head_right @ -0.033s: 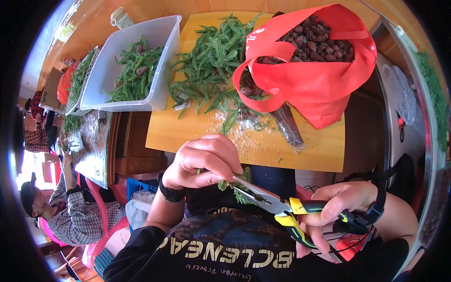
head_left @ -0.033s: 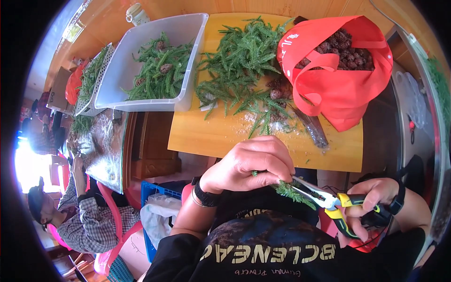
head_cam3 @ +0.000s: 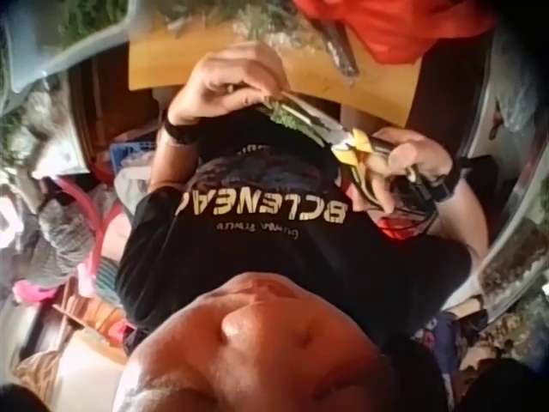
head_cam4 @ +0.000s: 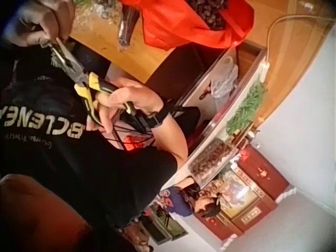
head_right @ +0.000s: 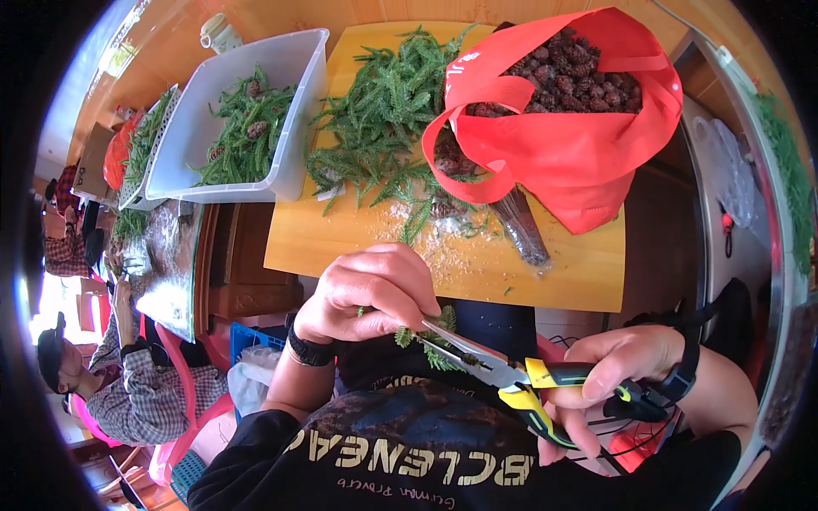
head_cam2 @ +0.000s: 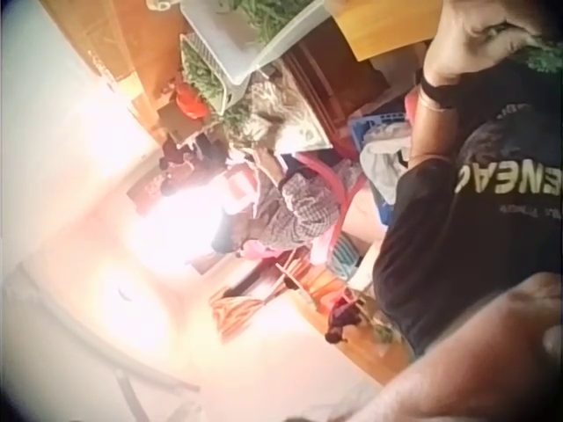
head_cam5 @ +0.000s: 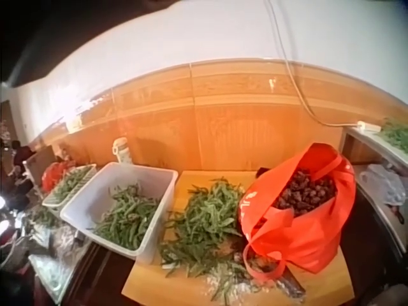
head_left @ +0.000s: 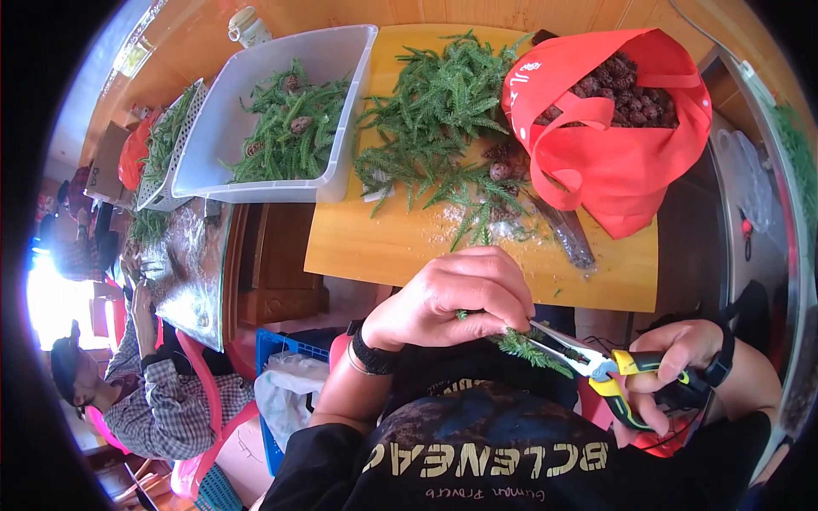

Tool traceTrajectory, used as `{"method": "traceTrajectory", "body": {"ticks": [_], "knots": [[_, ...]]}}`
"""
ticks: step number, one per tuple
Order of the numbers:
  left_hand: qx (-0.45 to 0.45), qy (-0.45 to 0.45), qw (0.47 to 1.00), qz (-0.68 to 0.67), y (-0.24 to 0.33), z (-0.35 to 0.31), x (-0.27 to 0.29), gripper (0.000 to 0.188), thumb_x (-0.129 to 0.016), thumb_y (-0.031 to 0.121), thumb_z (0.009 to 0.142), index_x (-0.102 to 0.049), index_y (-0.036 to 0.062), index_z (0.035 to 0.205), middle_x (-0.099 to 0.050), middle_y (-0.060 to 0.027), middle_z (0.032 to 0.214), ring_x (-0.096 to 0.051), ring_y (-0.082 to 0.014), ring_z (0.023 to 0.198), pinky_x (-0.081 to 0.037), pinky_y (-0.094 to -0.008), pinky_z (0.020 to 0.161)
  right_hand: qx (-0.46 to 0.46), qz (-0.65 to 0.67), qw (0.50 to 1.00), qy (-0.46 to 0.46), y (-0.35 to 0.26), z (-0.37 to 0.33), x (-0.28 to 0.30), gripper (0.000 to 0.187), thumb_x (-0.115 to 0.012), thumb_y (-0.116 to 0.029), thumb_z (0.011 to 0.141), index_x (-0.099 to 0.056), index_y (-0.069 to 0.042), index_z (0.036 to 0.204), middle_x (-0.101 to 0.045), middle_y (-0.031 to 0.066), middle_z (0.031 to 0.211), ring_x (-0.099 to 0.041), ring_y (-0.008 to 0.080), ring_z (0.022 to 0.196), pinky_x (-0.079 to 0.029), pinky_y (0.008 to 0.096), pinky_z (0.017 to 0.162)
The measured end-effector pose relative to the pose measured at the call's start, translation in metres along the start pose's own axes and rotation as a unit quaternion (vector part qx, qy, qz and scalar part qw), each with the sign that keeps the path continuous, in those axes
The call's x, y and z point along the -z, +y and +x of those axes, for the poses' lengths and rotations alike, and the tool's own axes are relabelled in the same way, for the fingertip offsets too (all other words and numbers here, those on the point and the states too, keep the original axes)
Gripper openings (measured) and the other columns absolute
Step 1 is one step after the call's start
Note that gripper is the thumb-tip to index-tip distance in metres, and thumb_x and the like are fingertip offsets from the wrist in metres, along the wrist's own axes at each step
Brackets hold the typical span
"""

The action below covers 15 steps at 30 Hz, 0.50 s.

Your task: Trimming small leaves from plant stems using yellow pruning shears.

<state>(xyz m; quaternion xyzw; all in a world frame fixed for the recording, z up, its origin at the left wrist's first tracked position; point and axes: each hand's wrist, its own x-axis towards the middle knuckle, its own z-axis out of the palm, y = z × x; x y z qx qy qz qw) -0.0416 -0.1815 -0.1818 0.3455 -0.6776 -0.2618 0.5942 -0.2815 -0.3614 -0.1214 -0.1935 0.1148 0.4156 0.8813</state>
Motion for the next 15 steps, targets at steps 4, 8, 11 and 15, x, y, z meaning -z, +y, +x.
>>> {"method": "traceTrajectory", "body": {"ticks": [4, 8, 11, 15], "knots": [[-0.007, -0.008, 1.0, -0.007, 0.002, 0.0, 0.0, 0.01, -0.061, 0.011, 0.084, -0.065, 0.0032, 0.079, -0.064, -0.0076, 0.085, -0.059, -0.0239, 0.078, -0.047, -0.0348, 0.07, -0.012, -0.01, 0.999, -0.035, 0.002, 0.002, 0.007, 0.037, -0.05, -0.023, 0.083, -0.061, 0.01, 0.094, -0.064, 0.0197, 0.093, -0.052, 0.0338, 0.107, -0.037, 0.04, 0.095], [-0.037, -0.015, 0.993, -0.11, 0.012, 0.002, -0.001, 0.011, -0.059, 0.009, 0.085, -0.066, 0.0019, 0.08, -0.063, -0.0107, 0.087, -0.058, -0.0257, 0.079, -0.048, -0.0351, 0.07, 0.023, -0.289, 0.956, -0.05, -0.017, 0.015, 0.001, 0.032, -0.048, -0.021, 0.085, -0.061, 0.005, 0.098, -0.064, 0.0159, 0.093, -0.052, 0.0296, 0.108, -0.037, 0.0359, 0.092], [-0.022, -0.018, 1.0, -0.011, 0.015, 0.003, 0.008, 0.011, -0.06, 0.011, 0.084, -0.065, 0.0025, 0.08, -0.063, -0.0093, 0.087, -0.059, -0.0257, 0.08, -0.047, -0.0356, 0.071, 0.039, -0.382, 0.923, -0.02, -0.023, 0.012, -0.003, 0.029, -0.046, -0.018, 0.087, -0.062, 0.005, 0.097, -0.064, 0.0124, 0.092, -0.055, 0.023, 0.1, -0.04, 0.0307, 0.088], [0.028, -0.041, 0.997, 0.053, 0.013, -0.003, 0.008, 0.01, -0.06, 0.012, 0.084, -0.065, 0.0042, 0.08, -0.063, -0.0072, 0.087, -0.059, -0.0252, 0.08, -0.047, -0.0359, 0.071, -0.1, -0.361, 0.927, 0.014, -0.023, -0.009, 0.017, 0.031, -0.047, -0.02, 0.086, -0.064, 0.005, 0.088, -0.064, 0.0132, 0.095, -0.058, 0.0242, 0.088, -0.045, 0.0316, 0.08]]}}
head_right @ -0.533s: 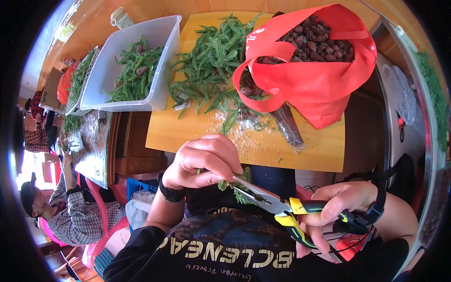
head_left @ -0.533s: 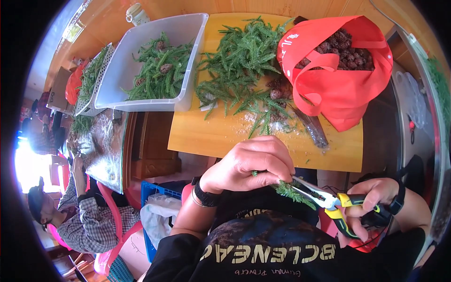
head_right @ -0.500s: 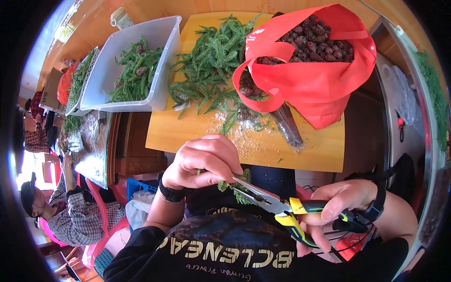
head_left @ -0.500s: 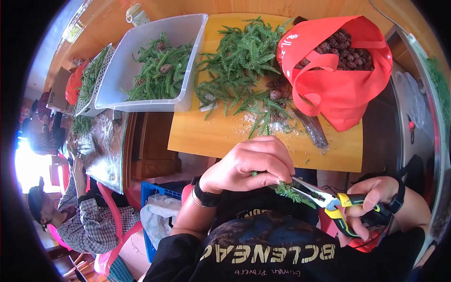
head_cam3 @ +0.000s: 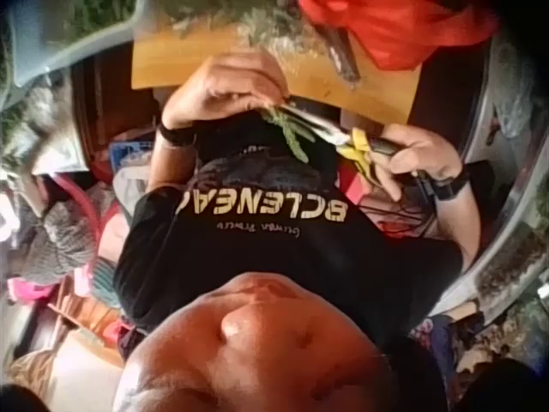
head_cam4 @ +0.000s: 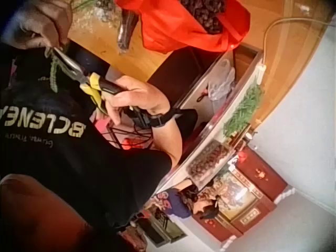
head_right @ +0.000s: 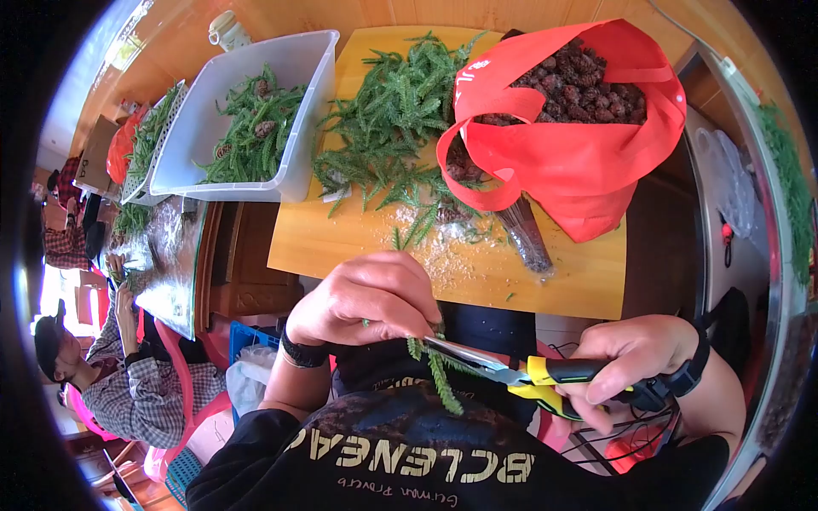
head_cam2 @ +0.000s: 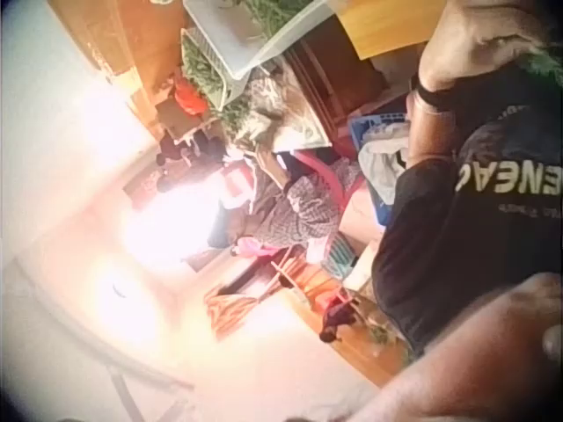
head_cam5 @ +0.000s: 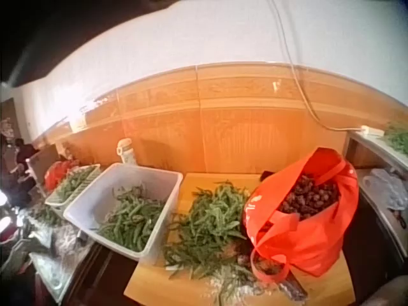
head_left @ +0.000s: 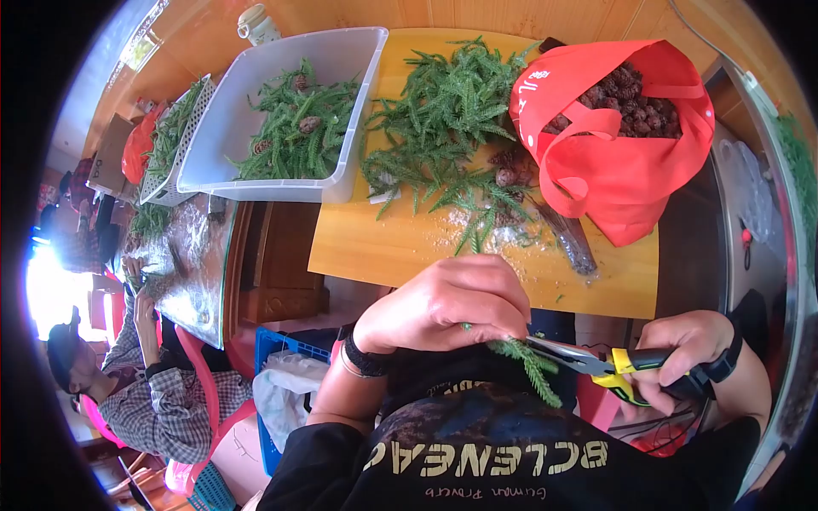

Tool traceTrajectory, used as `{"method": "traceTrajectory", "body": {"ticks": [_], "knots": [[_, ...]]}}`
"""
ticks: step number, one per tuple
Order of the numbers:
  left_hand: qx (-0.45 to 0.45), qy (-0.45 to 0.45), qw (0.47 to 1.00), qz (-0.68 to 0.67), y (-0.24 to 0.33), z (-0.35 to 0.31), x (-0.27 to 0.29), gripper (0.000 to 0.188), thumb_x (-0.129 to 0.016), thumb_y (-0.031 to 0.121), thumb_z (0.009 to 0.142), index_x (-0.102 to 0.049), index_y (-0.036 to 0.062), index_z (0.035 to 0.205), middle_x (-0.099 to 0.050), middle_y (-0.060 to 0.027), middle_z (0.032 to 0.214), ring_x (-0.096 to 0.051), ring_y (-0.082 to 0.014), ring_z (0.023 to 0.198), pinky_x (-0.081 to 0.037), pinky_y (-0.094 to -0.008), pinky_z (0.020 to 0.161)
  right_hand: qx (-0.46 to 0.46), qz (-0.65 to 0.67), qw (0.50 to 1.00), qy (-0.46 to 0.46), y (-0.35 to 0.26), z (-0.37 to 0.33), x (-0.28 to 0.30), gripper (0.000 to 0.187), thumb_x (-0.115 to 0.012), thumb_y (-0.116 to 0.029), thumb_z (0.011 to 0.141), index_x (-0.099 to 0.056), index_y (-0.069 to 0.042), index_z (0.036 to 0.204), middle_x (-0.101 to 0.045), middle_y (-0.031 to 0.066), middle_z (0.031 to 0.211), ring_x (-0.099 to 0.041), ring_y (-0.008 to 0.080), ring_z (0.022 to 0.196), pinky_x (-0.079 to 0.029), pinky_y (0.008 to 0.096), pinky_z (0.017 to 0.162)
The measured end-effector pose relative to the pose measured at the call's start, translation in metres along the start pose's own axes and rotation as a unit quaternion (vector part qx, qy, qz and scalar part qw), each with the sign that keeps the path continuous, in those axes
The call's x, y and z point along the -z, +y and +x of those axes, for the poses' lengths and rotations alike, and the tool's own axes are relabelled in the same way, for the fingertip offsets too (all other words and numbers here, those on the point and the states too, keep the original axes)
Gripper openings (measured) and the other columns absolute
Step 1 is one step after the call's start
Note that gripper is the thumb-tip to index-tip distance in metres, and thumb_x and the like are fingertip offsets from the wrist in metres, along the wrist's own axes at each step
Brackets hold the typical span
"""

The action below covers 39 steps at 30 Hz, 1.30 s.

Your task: Trimming small leaves from plant stems using yellow pruning shears.

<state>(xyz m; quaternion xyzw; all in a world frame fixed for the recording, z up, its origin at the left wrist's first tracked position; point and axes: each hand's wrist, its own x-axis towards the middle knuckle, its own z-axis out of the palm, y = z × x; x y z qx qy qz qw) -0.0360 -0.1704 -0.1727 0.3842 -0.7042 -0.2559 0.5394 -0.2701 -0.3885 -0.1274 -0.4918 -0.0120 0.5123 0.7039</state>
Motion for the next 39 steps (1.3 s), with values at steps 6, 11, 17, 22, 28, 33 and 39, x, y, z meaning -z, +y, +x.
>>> {"method": "traceTrajectory", "body": {"ticks": [6, 11, 17, 22, 28, 33, 39], "knots": [[-0.068, 0.008, 0.98, -0.186, -0.001, 0.006, -0.009, 0.012, -0.057, 0.008, 0.086, -0.066, 0.0018, 0.08, -0.063, -0.0104, 0.087, -0.058, -0.0265, 0.078, -0.046, -0.0362, 0.069, 0.079, 0.216, 0.973, -0.034, -0.003, 0.019, -0.018, 0.035, -0.043, -0.015, 0.084, -0.06, 0.009, 0.101, -0.06, 0.0209, 0.107, -0.047, 0.0264, 0.112, -0.036, 0.0324, 0.094], [-0.086, 0.009, 0.961, -0.261, -0.01, 0.004, -0.006, 0.014, -0.058, 0.01, 0.086, -0.066, 0.0008, 0.08, -0.063, -0.0118, 0.087, -0.058, -0.0255, 0.078, -0.046, -0.0357, 0.069, 0.095, 0.098, 0.989, -0.061, 0.0, 0.021, -0.007, 0.033, -0.047, -0.017, 0.084, -0.061, 0.008, 0.101, -0.059, 0.0179, 0.113, -0.053, 0.0233, 0.105, -0.039, 0.0325, 0.09], [0.053, 0.137, 0.986, -0.077, -0.011, -0.013, 0.002, 0.012, -0.066, 0.011, 0.079, -0.061, 0.0005, 0.077, -0.062, -0.0113, 0.082, -0.058, -0.0235, 0.077, -0.046, -0.0337, 0.07, 0.144, -0.275, 0.91, 0.275, -0.033, 0.017, -0.027, 0.019, -0.06, -0.016, 0.071, -0.064, 0.0, 0.081, -0.063, 0.0128, 0.086, -0.057, 0.0305, 0.091, -0.045, 0.037, 0.081], [0.112, 0.209, 0.967, -0.09, -0.01, -0.012, -0.007, 0.014, -0.069, 0.01, 0.073, -0.06, 0.0013, 0.078, -0.059, -0.0103, 0.081, -0.056, -0.02, 0.078, -0.043, -0.0307, 0.072, 0.207, -0.532, 0.624, 0.534, -0.022, 0.032, -0.03, 0.023, -0.069, -0.019, 0.062, -0.063, -0.002, 0.076, -0.059, 0.0117, 0.077, -0.058, 0.0337, 0.086, -0.048, 0.0395, 0.074], [0.14, 0.222, 0.962, -0.08, -0.008, -0.011, -0.01, 0.014, -0.069, 0.009, 0.07, -0.058, 0.0024, 0.076, -0.059, -0.0098, 0.081, -0.055, -0.0182, 0.078, -0.043, -0.0294, 0.072, 0.168, -0.593, 0.566, 0.547, -0.027, 0.039, -0.032, 0.027, -0.073, -0.017, 0.058, -0.056, 0.002, 0.068, -0.059, 0.0113, 0.079, -0.056, 0.0339, 0.09, -0.048, 0.0399, 0.074], [0.139, 0.231, 0.96, -0.075, -0.008, -0.012, -0.012, 0.014, -0.069, 0.008, 0.069, -0.057, 0.0029, 0.076, -0.06, -0.0093, 0.08, -0.055, -0.018, 0.077, -0.043, -0.0292, 0.071, 0.148, -0.616, 0.545, 0.549, -0.03, 0.035, -0.035, 0.027, -0.074, -0.016, 0.055, -0.056, 0.001, 0.066, -0.059, 0.0104, 0.079, -0.056, 0.0324, 0.091, -0.049, 0.0393, 0.074], [0.112, 0.219, 0.965, -0.09, -0.012, -0.012, -0.014, 0.012, -0.068, 0.003, 0.073, -0.059, 0.0025, 0.08, -0.058, -0.0054, 0.08, -0.055, -0.0152, 0.076, -0.043, -0.0269, 0.068, 0.148, -0.627, 0.539, 0.543, -0.029, 0.034, -0.031, 0.026, -0.074, -0.015, 0.054, -0.056, 0.0, 0.066, -0.059, 0.0096, 0.077, -0.056, 0.0312, 0.09, -0.049, 0.0382, 0.073]]}}
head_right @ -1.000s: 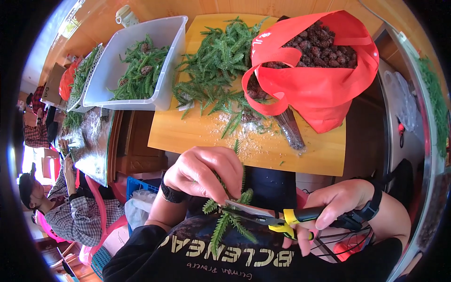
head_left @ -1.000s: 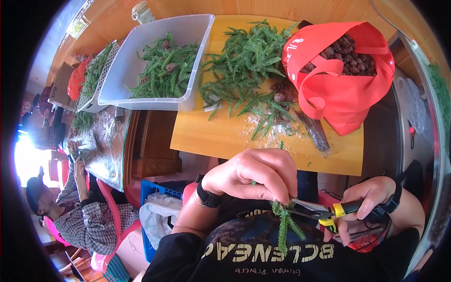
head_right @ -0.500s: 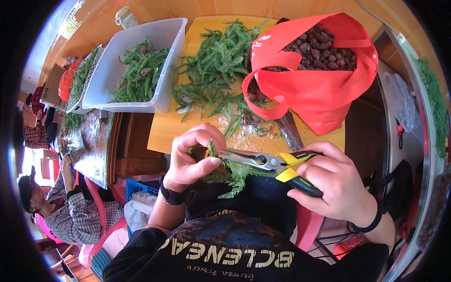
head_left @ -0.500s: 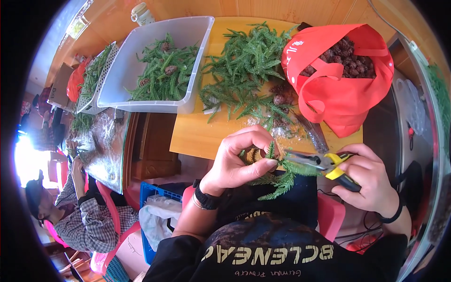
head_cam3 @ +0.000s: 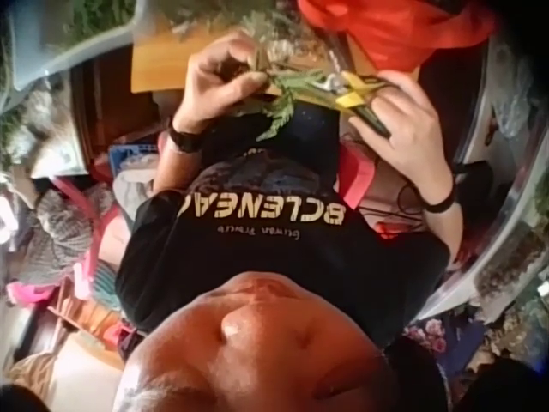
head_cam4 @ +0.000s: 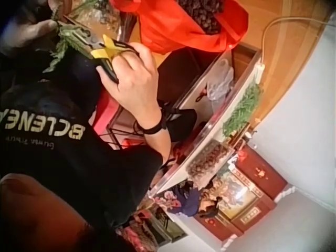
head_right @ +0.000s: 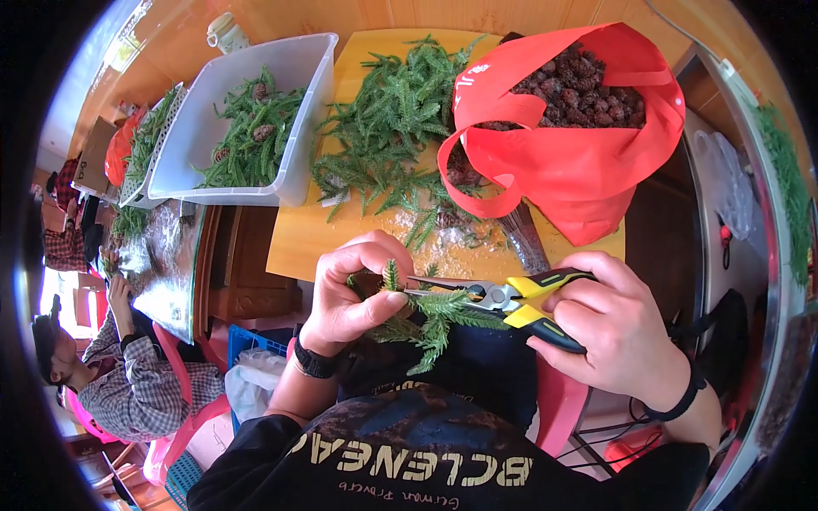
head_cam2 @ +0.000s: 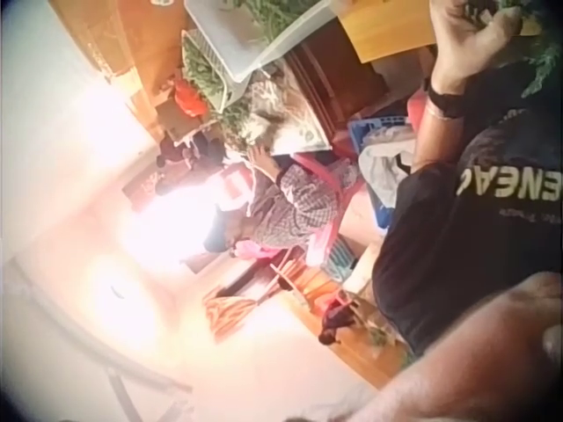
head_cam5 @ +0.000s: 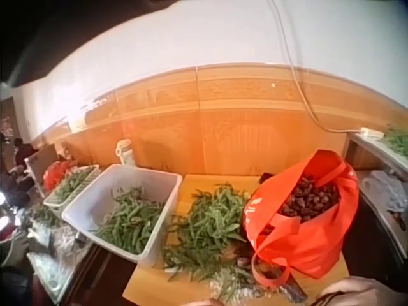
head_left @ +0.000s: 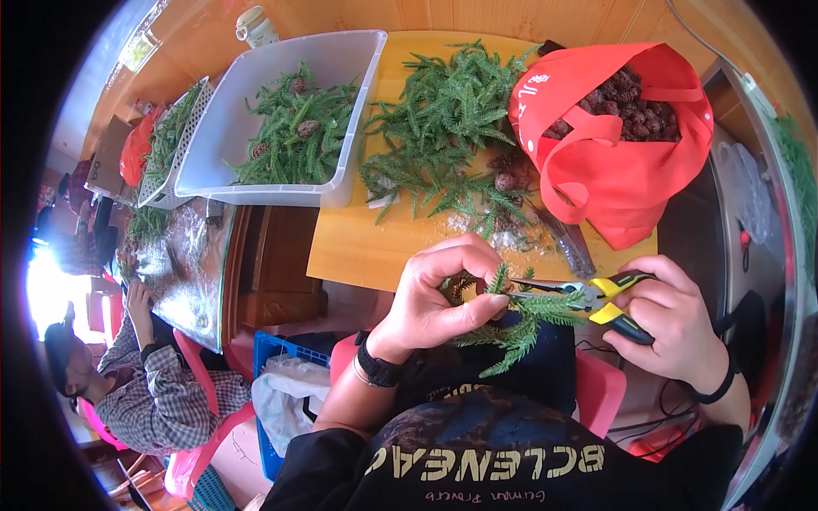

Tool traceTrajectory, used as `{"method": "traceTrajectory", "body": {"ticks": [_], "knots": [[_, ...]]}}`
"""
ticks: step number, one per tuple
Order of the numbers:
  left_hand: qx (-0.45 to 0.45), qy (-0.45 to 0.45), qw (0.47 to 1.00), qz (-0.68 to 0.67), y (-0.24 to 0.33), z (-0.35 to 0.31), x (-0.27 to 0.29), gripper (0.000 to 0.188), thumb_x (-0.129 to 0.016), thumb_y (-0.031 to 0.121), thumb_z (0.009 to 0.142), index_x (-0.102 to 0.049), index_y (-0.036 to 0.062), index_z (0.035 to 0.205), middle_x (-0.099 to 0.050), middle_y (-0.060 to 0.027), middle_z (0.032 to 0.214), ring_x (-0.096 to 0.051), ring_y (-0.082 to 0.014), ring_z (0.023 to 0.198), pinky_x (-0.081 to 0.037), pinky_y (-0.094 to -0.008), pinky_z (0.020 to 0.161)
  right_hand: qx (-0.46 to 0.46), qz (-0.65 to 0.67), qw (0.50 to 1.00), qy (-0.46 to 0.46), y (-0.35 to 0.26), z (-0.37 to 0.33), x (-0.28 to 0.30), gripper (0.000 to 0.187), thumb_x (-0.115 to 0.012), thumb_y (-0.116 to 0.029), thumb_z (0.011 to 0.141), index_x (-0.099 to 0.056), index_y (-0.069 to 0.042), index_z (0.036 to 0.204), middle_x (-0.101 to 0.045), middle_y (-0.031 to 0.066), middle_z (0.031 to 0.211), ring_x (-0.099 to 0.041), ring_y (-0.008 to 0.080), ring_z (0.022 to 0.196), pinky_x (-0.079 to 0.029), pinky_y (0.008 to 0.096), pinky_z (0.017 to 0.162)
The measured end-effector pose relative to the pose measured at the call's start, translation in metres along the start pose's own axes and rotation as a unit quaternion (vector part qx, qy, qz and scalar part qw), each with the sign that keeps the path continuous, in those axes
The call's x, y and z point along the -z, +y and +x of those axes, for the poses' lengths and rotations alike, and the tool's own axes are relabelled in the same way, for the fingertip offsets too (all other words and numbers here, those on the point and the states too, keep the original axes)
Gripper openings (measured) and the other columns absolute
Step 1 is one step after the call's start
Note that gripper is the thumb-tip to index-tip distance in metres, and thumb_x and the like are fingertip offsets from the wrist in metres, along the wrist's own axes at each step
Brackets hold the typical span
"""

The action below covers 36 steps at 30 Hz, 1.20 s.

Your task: Trimming small leaves from plant stems using yellow pruning shears.

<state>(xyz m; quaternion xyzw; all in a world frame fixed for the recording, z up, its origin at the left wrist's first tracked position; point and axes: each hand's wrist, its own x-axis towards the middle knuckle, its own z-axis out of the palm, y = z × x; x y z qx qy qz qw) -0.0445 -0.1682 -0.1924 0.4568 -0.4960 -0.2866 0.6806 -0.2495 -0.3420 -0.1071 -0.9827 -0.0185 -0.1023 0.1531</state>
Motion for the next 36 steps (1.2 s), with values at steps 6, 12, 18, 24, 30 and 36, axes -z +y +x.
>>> {"method": "traceTrajectory", "body": {"ticks": [6, 12, 18, 24, 30, 36], "knots": [[0.068, 0.023, 0.996, -0.046, 0.002, -0.003, -0.009, 0.011, -0.066, 0.006, 0.07, -0.057, 0.0022, 0.075, -0.058, -0.0083, 0.078, -0.053, -0.0166, 0.074, -0.042, -0.0286, 0.069, 0.011, 0.011, 1.0, -0.007, 0.003, 0.001, -0.005, 0.025, -0.074, -0.015, 0.055, -0.056, -0.001, 0.066, -0.059, 0.0089, 0.073, -0.057, 0.0307, 0.087, -0.049, 0.0368, 0.07], [0.081, 0.037, 0.994, -0.066, 0.003, -0.001, -0.011, 0.01, -0.066, 0.005, 0.07, -0.057, 0.0015, 0.072, -0.057, -0.0082, 0.078, -0.053, -0.0167, 0.075, -0.041, -0.0286, 0.07, 0.02, 0.005, 1.0, -0.006, 0.004, 0.0, -0.008, 0.025, -0.074, -0.015, 0.056, -0.056, -0.001, 0.066, -0.056, 0.0092, 0.069, -0.056, 0.0303, 0.082, -0.048, 0.0362, 0.068], [0.07, 0.041, 0.995, -0.058, 0.0, -0.003, -0.012, 0.009, -0.066, 0.005, 0.069, -0.057, 0.0016, 0.071, -0.057, -0.0075, 0.076, -0.053, -0.0167, 0.074, -0.041, -0.0287, 0.07, 0.034, -0.008, 0.999, -0.016, 0.003, -0.002, -0.009, 0.025, -0.075, -0.015, 0.057, -0.056, -0.001, 0.067, -0.055, 0.0102, 0.065, -0.056, 0.0303, 0.079, -0.048, 0.0361, 0.066], [0.078, 0.043, 0.994, -0.069, -0.003, -0.003, -0.012, 0.008, -0.065, 0.004, 0.069, -0.057, 0.0015, 0.071, -0.057, -0.0073, 0.076, -0.052, -0.0162, 0.074, -0.041, -0.0283, 0.069, 0.036, -0.006, 0.999, -0.014, 0.004, -0.002, -0.01, 0.025, -0.075, -0.014, 0.057, -0.059, -0.001, 0.071, -0.055, 0.0105, 0.063, -0.057, 0.0305, 0.076, -0.048, 0.0358, 0.064], [0.074, 0.045, 0.993, -0.074, -0.005, -0.003, -0.013, 0.008, -0.066, 0.005, 0.069, -0.059, 0.0011, 0.072, -0.057, -0.0079, 0.077, -0.052, -0.0155, 0.073, -0.04, -0.0277, 0.067, 0.034, -0.011, 0.999, -0.018, 0.003, -0.004, -0.01, 0.026, -0.076, -0.013, 0.055, -0.06, 0.0, 0.072, -0.055, 0.0107, 0.062, -0.056, 0.0306, 0.073, -0.048, 0.036, 0.062], [0.123, 0.055, 0.985, -0.104, -0.004, -0.005, -0.014, 0.009, -0.066, 0.006, 0.071, -0.059, 0.0005, 0.073, -0.056, -0.0084, 0.079, -0.052, -0.0148, 0.073, -0.042, -0.0264, 0.065, 0.031, -0.031, 0.999, -0.03, 0.004, -0.005, -0.013, 0.026, -0.075, -0.013, 0.056, -0.06, 0.0, 0.072, -0.054, 0.011, 0.062, -0.057, 0.0312, 0.072, -0.048, 0.0364, 0.062]]}}
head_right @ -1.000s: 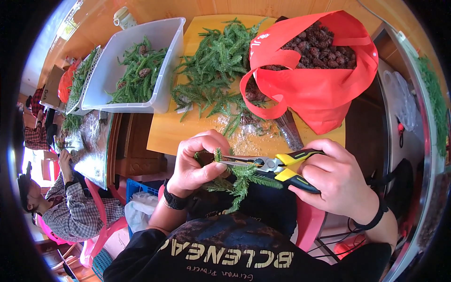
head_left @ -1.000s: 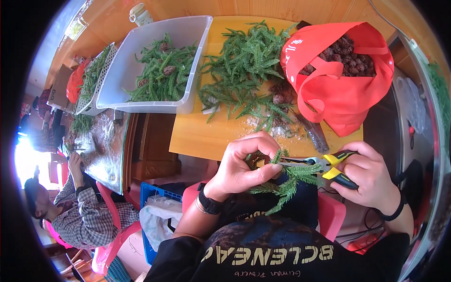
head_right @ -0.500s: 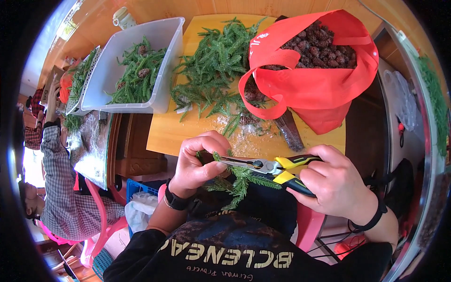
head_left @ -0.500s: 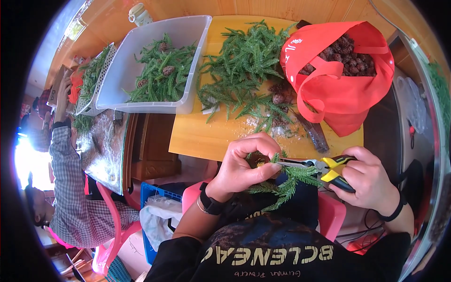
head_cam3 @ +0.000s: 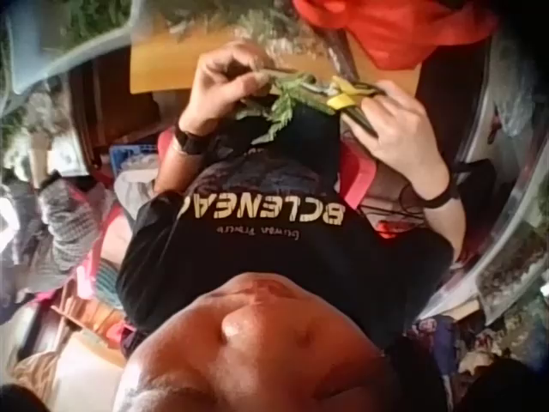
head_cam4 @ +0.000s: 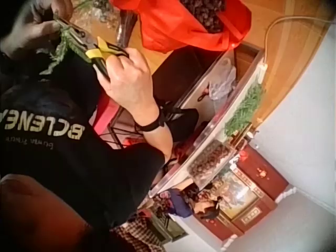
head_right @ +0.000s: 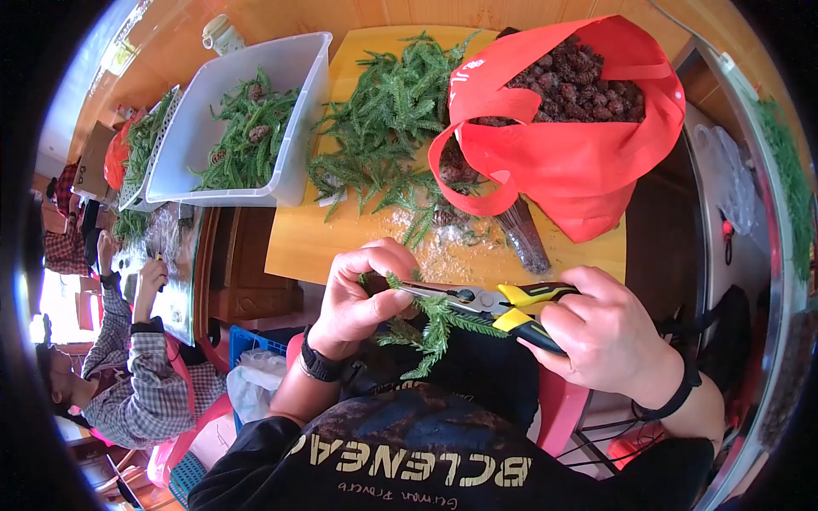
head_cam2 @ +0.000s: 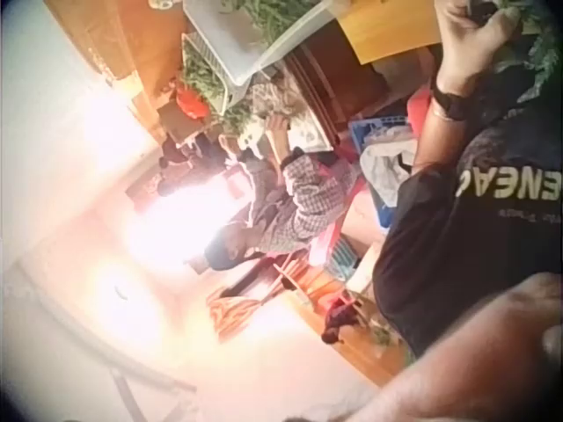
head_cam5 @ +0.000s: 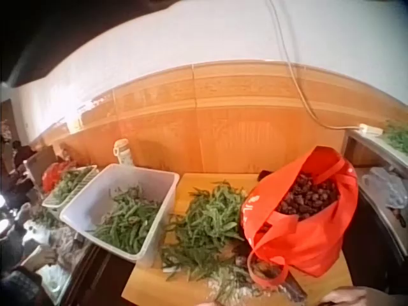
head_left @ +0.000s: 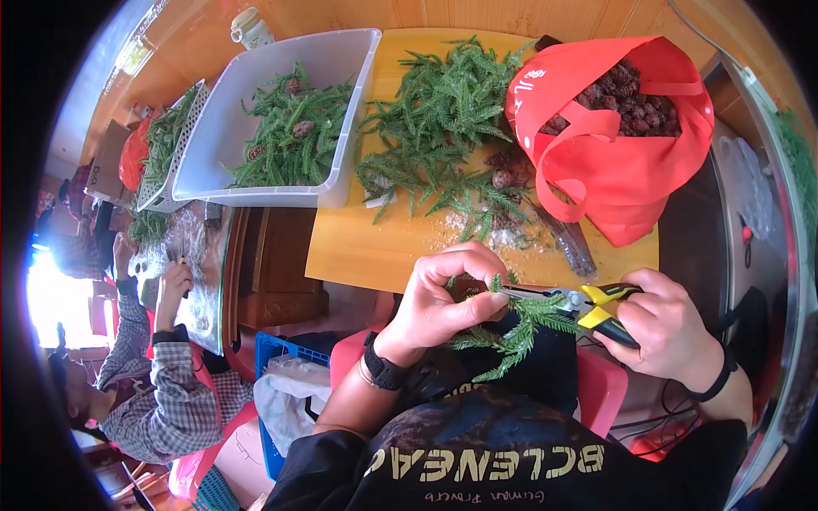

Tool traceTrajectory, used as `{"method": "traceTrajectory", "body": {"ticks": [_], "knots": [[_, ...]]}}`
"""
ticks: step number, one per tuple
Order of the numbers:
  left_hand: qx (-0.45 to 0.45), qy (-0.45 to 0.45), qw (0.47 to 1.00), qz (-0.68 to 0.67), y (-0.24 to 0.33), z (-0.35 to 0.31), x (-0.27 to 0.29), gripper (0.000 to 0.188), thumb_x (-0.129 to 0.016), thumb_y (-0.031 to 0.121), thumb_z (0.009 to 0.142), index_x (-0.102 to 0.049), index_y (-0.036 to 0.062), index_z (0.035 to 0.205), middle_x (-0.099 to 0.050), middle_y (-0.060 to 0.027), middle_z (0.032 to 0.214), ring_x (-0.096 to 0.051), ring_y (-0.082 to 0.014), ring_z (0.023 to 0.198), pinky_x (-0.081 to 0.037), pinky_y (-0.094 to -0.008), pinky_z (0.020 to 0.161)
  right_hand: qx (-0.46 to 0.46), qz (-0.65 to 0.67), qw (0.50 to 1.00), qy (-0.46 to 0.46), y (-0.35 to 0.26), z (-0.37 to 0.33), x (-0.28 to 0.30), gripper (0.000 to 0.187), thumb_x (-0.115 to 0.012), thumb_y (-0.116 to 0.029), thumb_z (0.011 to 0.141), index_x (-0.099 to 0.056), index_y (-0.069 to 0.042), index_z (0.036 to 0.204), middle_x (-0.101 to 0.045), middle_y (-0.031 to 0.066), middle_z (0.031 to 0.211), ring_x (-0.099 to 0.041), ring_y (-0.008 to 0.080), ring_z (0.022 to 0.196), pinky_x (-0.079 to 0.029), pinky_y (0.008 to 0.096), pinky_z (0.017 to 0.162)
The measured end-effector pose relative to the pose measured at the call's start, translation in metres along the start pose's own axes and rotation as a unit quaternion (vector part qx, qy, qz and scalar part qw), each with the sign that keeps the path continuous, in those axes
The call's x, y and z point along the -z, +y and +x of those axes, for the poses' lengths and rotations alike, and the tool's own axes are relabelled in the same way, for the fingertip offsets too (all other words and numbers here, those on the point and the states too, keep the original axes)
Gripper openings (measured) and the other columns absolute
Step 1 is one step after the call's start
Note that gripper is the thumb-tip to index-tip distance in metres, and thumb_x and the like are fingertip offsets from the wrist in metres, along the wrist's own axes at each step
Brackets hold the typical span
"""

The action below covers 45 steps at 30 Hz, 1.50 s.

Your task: Trimming small leaves from plant stems using yellow pruning shears.

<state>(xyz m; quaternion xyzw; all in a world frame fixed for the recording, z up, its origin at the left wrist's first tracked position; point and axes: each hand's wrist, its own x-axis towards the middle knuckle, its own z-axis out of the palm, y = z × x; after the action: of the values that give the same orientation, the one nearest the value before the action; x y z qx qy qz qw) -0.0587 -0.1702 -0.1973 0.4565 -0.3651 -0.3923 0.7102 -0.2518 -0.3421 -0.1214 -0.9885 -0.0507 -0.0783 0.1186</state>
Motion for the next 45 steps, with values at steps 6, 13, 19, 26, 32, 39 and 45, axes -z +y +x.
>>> {"method": "traceTrajectory", "body": {"ticks": [6, 13, 19, 26, 32, 39, 45], "knots": [[0.04, 0.011, 0.998, -0.047, 0.003, -0.001, -0.001, 0.01, -0.066, 0.006, 0.071, -0.058, -0.0001, 0.075, -0.056, -0.0093, 0.081, -0.053, -0.0151, 0.072, -0.043, -0.0262, 0.064, -0.044, 0.126, 0.99, -0.037, 0.005, 0.002, -0.001, 0.026, -0.074, -0.02, 0.067, -0.059, 0.0, 0.076, -0.059, 0.0113, 0.077, -0.059, 0.0314, 0.088, -0.05, 0.0369, 0.074], [-0.002, -0.007, 1.0, -0.016, 0.001, -0.001, 0.001, 0.01, -0.065, 0.006, 0.071, -0.058, 0.0006, 0.075, -0.056, -0.0093, 0.081, -0.053, -0.0149, 0.073, -0.043, -0.0265, 0.066, -0.03, 0.122, 0.992, 0.004, 0.005, 0.004, -0.005, 0.026, -0.073, -0.019, 0.066, -0.061, 0.0, 0.079, -0.059, 0.0111, 0.075, -0.059, 0.0313, 0.087, -0.05, 0.0367, 0.073], [0.039, -0.003, 0.999, -0.038, 0.004, -0.001, 0.0, 0.009, -0.064, 0.006, 0.071, -0.058, 0.0009, 0.076, -0.056, -0.0093, 0.082, -0.053, -0.015, 0.075, -0.042, -0.0269, 0.068, -0.024, 0.096, 0.995, -0.003, 0.005, 0.002, -0.006, 0.024, -0.074, -0.018, 0.066, -0.06, -0.001, 0.077, -0.06, 0.0102, 0.074, -0.059, 0.0296, 0.085, -0.05, 0.0355, 0.072], [0.039, -0.024, 0.998, -0.046, 0.003, 0.0, 0.001, 0.01, -0.066, 0.006, 0.073, -0.057, 0.0013, 0.076, -0.057, -0.0109, 0.082, -0.054, -0.0162, 0.072, -0.044, -0.0271, 0.065, -0.036, 0.127, 0.991, -0.028, 0.006, -0.001, -0.004, 0.024, -0.075, -0.017, 0.064, -0.06, -0.002, 0.076, -0.06, 0.0088, 0.075, -0.059, 0.0298, 0.085, -0.05, 0.035, 0.072], [0.037, -0.047, 0.994, -0.096, 0.0, -0.001, 0.004, 0.015, -0.072, 0.007, 0.074, -0.057, 0.0021, 0.076, -0.059, -0.014, 0.08, -0.056, -0.0187, 0.073, -0.047, -0.0279, 0.062, -0.001, 0.107, 0.994, -0.018, 0.013, 0.005, 0.006, 0.024, -0.076, -0.016, 0.061, -0.059, -0.002, 0.071, -0.061, 0.0078, 0.082, -0.056, 0.0309, 0.095, -0.048, 0.037, 0.078], [0.058, -0.074, 0.989, -0.117, 0.0, -0.003, 0.007, 0.016, -0.073, 0.008, 0.074, -0.058, 0.0011, 0.077, -0.059, -0.0143, 0.079, -0.057, -0.0191, 0.07, -0.047, -0.0283, 0.06, 0.038, 0.033, 0.998, -0.021, 0.017, 0.011, 0.018, 0.03, -0.077, -0.014, 0.052, -0.059, 0.0, 0.072, -0.056, 0.0088, 0.083, -0.055, 0.03, 0.095, -0.047, 0.0386, 0.075], [0.043, -0.078, 0.991, -0.101, -0.001, -0.002, 0.008, 0.015, -0.071, 0.008, 0.075, -0.058, 0.002, 0.077, -0.061, -0.0137, 0.079, -0.057, -0.019, 0.07, -0.046, -0.0289, 0.061, 0.044, -0.004, 0.999, -0.023, 0.019, 0.015, 0.022, 0.031, -0.077, -0.013, 0.05, -0.053, -0.001, 0.065, -0.054, 0.0083, 0.08, -0.054, 0.0289, 0.091, -0.046, 0.0393, 0.072]]}}
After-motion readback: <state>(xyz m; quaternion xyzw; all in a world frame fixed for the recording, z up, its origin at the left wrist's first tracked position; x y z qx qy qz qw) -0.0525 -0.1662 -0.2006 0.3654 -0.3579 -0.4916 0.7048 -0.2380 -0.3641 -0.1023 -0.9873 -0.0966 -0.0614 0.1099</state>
